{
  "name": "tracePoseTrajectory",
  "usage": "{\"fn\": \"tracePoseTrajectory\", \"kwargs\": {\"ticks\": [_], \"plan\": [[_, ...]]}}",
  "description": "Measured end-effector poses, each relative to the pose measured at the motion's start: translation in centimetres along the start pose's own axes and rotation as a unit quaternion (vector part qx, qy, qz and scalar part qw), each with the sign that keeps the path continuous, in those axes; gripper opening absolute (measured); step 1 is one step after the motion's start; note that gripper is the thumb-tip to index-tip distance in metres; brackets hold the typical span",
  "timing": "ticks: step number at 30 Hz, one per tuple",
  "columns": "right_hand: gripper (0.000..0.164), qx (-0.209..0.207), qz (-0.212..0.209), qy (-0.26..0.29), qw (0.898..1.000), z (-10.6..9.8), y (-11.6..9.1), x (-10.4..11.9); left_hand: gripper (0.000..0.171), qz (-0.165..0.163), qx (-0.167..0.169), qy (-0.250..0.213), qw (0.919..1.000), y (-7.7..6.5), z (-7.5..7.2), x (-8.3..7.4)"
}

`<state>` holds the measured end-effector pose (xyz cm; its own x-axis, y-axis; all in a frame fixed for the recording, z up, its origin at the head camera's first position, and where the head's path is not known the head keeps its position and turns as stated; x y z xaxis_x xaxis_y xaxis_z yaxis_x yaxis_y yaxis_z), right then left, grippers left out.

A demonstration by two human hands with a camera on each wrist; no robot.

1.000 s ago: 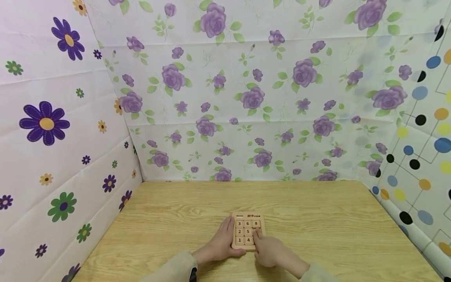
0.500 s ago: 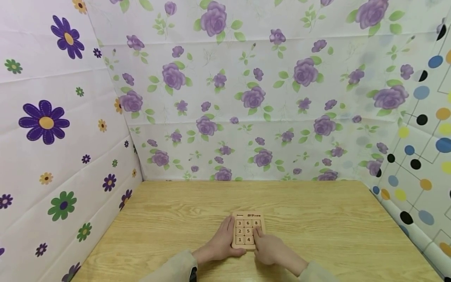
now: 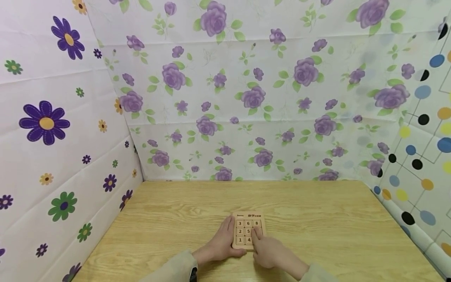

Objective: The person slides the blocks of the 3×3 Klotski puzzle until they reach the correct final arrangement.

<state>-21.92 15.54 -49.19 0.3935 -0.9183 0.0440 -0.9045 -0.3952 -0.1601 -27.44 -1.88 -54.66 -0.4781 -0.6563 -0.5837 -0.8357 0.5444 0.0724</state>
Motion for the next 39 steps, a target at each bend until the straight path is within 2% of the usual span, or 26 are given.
{"fn": "tracePoseTrajectory", "kwargs": {"ticks": [15,22,32,39], "plan": [[0.058,0.018,-0.014,-0.008,1.000,0.1,-0.5,0.9,0.119,-0.006,0.006,-0.002,1.0000,-0.1,-0.1,-0.1],[0.055,0.003,-0.020,-0.024,1.000,0.0,-1.0,1.5,0.119,0.001,-0.003,0.001,1.0000,0.0,-0.1,-0.1],[0.053,0.008,-0.035,-0.030,0.999,0.2,-1.3,1.8,0.119,0.003,0.001,0.015,0.9999,0.1,0.2,0.0],[0.056,0.012,-0.036,-0.043,0.998,0.4,-1.2,1.6,0.118,0.004,0.000,0.014,0.9999,0.0,-0.1,-0.2]]}}
Point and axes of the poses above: each hand's wrist, its own y-axis towards the middle knuckle, its own z-axis out of the palm, x = y × z, the point moved 2 cm from there along y, towards the middle knuckle, and after that the axes turned 15 degrees about -y, right-handed, at the moved point
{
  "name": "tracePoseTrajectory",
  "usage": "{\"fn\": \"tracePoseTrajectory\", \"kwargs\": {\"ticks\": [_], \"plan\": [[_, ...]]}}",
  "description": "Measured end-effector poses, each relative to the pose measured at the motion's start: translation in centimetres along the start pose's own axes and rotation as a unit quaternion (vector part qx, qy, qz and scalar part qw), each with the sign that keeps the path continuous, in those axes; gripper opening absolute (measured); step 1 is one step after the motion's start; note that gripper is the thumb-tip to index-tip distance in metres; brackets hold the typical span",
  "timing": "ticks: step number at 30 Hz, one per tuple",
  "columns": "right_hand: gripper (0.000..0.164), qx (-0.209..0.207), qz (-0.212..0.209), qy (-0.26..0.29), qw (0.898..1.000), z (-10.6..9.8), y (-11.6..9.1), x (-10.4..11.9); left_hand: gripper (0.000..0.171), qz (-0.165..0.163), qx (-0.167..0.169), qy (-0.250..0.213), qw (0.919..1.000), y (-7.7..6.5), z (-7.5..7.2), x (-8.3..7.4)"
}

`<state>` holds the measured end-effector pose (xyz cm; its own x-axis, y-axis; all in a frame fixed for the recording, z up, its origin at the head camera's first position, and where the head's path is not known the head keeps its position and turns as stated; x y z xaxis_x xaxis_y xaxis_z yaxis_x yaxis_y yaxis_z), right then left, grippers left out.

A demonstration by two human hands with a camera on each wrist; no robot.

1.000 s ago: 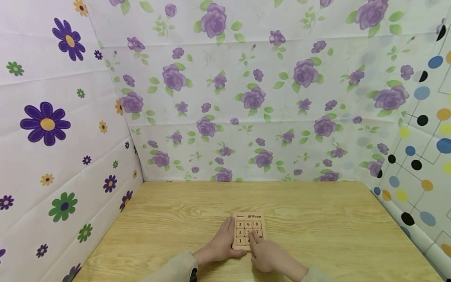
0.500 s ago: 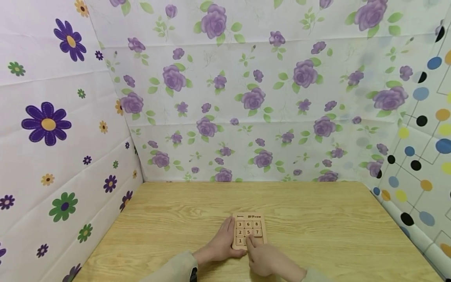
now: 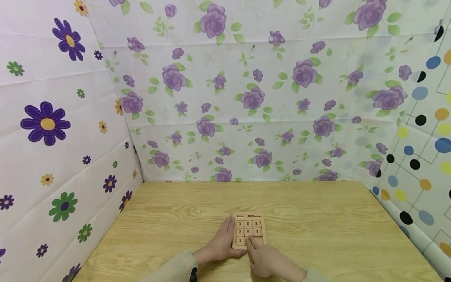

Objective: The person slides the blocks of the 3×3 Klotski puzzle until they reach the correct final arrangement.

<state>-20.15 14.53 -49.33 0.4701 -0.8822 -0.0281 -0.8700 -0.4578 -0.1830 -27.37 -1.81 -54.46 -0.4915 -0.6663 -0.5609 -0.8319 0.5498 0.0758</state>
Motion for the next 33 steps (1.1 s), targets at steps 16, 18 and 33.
{"fn": "tracePoseTrajectory", "kwargs": {"ticks": [16,18,33], "plan": [[0.063,0.014,0.002,0.018,1.000,0.1,-0.1,-0.5,0.118,0.000,0.001,-0.013,0.9999,0.0,-0.1,0.0],[0.064,0.013,0.002,0.021,1.000,0.2,-0.3,-0.6,0.119,0.002,-0.002,-0.010,0.9999,0.0,-0.1,0.0],[0.063,0.009,0.009,0.014,1.000,-0.1,-1.0,-0.8,0.121,-0.014,0.001,-0.035,0.9993,-0.1,0.0,-0.1]]}}
Point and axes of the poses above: each hand's wrist, its own y-axis towards the middle knuckle, its own z-axis out of the palm, x = y × z, the point moved 2 cm from there along y, towards the middle knuckle, and after that the axes turned 15 degrees about -y, right-handed, at the moved point
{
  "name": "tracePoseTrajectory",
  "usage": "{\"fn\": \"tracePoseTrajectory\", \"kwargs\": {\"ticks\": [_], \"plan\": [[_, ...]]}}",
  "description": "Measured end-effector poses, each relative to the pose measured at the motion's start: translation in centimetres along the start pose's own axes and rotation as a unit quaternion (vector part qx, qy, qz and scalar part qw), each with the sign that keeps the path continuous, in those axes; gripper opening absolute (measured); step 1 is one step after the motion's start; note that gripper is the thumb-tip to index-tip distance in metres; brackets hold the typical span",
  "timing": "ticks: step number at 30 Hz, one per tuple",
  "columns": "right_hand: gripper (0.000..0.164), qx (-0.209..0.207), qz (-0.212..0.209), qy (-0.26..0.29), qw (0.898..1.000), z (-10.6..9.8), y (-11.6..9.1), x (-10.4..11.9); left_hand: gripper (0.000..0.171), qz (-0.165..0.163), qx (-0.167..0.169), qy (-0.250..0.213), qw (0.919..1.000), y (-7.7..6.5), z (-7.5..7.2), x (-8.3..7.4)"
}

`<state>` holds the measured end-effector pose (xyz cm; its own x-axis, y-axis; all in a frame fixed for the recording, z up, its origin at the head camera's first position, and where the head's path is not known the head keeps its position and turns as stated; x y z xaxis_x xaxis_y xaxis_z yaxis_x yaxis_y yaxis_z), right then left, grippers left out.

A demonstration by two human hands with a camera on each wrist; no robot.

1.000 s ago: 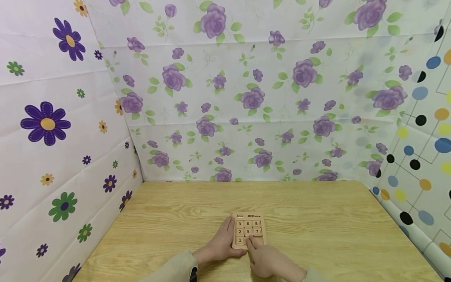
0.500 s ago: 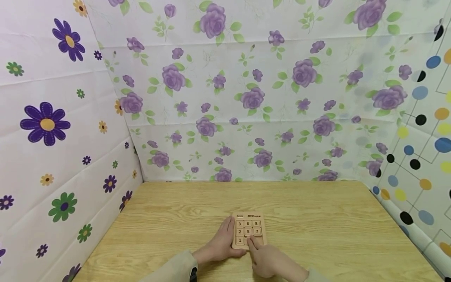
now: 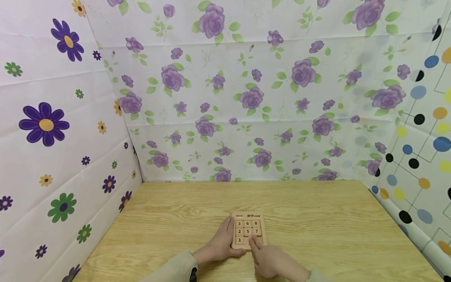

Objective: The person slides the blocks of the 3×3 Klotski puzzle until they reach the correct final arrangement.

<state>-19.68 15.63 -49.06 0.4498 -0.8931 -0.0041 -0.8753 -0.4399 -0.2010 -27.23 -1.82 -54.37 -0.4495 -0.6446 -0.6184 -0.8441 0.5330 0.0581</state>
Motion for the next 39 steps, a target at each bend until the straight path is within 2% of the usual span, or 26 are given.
{"fn": "tracePoseTrajectory", "kwargs": {"ticks": [4,11,23,39], "plan": [[0.062,0.009,0.008,-0.003,1.000,-0.1,0.0,-0.1,0.121,-0.001,0.001,-0.004,1.0000,0.0,0.0,0.0],[0.062,0.025,0.005,-0.001,1.000,-0.2,-0.1,-0.4,0.120,0.018,-0.006,0.011,0.9998,0.0,0.1,0.1],[0.064,0.034,0.017,0.006,0.999,0.0,0.0,-1.0,0.120,0.006,-0.004,0.013,0.9999,0.1,0.2,0.2],[0.062,0.018,0.015,0.004,1.000,-0.3,-0.1,-1.0,0.119,0.001,0.002,0.019,0.9998,0.1,0.1,0.2]]}}
Point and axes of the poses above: each hand's wrist, its own y-axis towards the middle knuckle, its own z-axis out of the palm, x = y × z, the point moved 2 cm from there along y, towards the middle knuckle, and after that the axes turned 15 degrees about -y, right-handed, at the moved point
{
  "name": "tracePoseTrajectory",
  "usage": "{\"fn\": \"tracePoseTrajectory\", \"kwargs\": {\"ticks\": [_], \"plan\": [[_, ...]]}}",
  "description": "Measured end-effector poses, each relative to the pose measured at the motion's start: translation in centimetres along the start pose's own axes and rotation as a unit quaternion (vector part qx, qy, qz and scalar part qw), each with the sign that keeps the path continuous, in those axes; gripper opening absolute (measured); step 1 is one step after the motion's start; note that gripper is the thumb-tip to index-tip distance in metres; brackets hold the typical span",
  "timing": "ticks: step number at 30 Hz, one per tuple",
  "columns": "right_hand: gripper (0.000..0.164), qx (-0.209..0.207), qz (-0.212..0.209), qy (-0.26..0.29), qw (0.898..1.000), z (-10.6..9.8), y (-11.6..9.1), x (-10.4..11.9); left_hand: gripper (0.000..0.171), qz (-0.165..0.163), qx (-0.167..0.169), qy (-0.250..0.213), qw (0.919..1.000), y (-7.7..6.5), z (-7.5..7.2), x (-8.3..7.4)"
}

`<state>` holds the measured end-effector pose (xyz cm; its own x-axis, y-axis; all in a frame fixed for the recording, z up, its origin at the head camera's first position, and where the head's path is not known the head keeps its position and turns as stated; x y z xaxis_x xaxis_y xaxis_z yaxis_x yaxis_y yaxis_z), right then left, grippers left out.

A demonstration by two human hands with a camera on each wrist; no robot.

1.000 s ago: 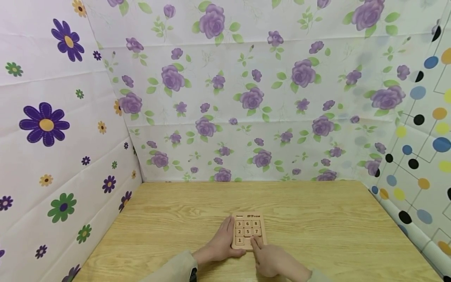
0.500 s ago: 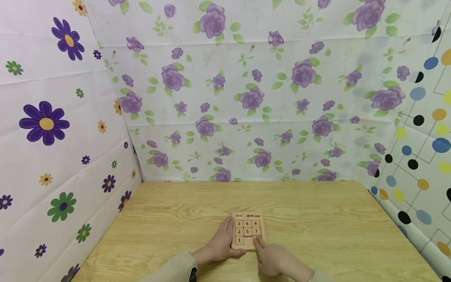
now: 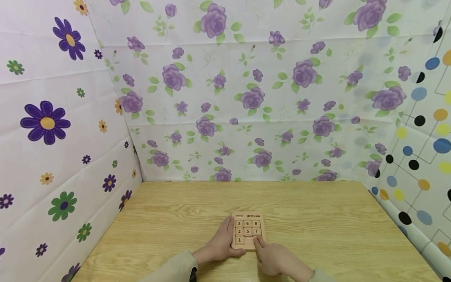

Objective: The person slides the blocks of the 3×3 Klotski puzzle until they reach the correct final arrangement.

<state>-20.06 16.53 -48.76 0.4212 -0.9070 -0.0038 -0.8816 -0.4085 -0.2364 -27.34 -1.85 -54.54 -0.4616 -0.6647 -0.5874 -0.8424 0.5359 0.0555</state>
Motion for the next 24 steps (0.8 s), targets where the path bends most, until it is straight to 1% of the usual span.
{"fn": "tracePoseTrajectory", "kwargs": {"ticks": [4,9,14,20,24], "plan": [[0.060,-0.017,-0.002,-0.011,1.000,-0.3,-0.1,0.4,0.119,0.003,-0.001,0.000,1.0000,0.0,0.1,0.1],[0.059,-0.025,-0.008,-0.024,0.999,-0.5,0.0,1.0,0.120,0.004,-0.004,-0.002,1.0000,0.1,0.2,0.3],[0.060,-0.029,-0.015,-0.024,0.999,-0.4,0.3,1.4,0.120,0.005,-0.004,-0.005,1.0000,0.0,0.2,0.3],[0.058,-0.029,-0.022,-0.019,0.999,-0.3,0.7,1.9,0.119,0.014,-0.009,0.009,0.9998,0.0,0.1,0.3],[0.058,-0.025,-0.024,-0.024,0.999,-0.2,1.0,2.4,0.119,0.013,-0.007,0.017,0.9997,0.0,0.1,0.2]]}}
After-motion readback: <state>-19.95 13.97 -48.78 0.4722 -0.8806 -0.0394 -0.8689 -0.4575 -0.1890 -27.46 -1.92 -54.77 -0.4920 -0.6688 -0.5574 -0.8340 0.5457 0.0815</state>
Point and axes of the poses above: each hand's wrist, its own y-axis towards the middle knuckle, its own z-axis out of the palm, x = y × z, the point moved 2 cm from there along y, towards the middle knuckle, and after that the axes turned 15 degrees about -y, right-handed, at the moved point
